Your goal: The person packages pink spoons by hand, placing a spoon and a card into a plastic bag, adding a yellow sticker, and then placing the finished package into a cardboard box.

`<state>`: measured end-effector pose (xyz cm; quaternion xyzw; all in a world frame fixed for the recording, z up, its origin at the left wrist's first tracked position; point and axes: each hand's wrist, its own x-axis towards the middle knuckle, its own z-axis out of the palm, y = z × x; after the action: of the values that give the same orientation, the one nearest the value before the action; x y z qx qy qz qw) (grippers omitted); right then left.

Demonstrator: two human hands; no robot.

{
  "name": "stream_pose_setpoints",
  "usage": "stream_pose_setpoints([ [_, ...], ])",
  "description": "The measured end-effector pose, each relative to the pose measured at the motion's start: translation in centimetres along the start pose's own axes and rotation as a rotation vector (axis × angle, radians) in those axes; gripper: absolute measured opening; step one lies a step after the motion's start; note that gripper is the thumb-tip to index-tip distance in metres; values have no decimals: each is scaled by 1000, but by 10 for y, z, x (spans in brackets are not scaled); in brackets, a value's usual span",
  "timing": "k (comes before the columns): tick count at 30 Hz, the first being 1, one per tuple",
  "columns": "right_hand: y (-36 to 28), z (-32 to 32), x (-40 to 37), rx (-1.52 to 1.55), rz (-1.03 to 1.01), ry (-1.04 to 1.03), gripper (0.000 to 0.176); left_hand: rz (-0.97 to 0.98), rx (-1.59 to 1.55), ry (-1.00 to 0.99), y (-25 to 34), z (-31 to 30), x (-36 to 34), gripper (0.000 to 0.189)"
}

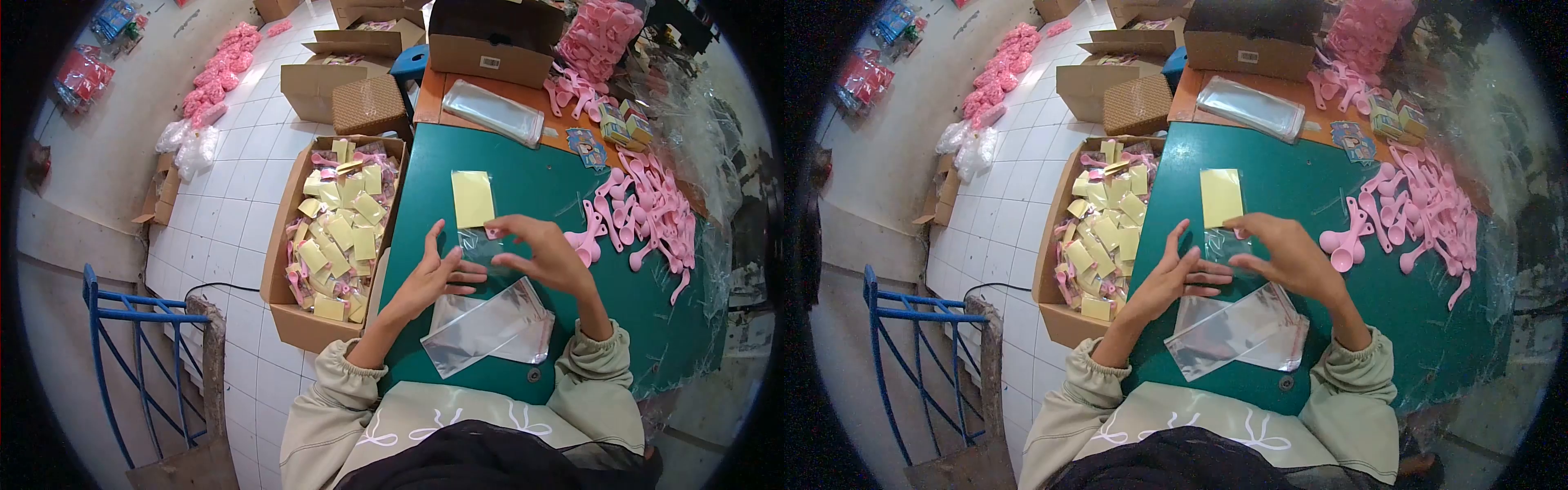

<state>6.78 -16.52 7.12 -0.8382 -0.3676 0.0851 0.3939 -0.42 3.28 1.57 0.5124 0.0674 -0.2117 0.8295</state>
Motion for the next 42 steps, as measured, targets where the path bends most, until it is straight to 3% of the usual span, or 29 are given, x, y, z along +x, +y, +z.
stream_pose_setpoints([
  [2,0,3,-2,-77,-2,-93,38,2,62,-16,-6,-2,0,64],
  [6,11,22,-6,-222,-98,-96,28,65,173,-9,-18,-8,3,63],
  [14,23,50,1,-25,-23,-149,19,88,360,24,-18,-11,5,62],
  [18,21,53,1,-29,-52,-140,19,66,232,43,-21,-14,5,61],
  [23,16,62,-3,-276,-227,-86,18,15,64,151,-21,-13,8,60],
  [27,10,65,-3,-323,-329,-53,18,78,178,159,-19,-11,12,62],
  [32,10,61,-6,-137,-272,-180,16,200,460,193,-26,-14,15,63],
  [36,1,22,-15,232,-96,-353,15,146,324,231,-15,-3,9,58],
  [40,34,-65,-63,419,67,-285,13,124,240,149,-16,-7,6,47],
  [42,81,-125,-113,440,267,-77,19,104,273,108,-15,-10,5,39],
])
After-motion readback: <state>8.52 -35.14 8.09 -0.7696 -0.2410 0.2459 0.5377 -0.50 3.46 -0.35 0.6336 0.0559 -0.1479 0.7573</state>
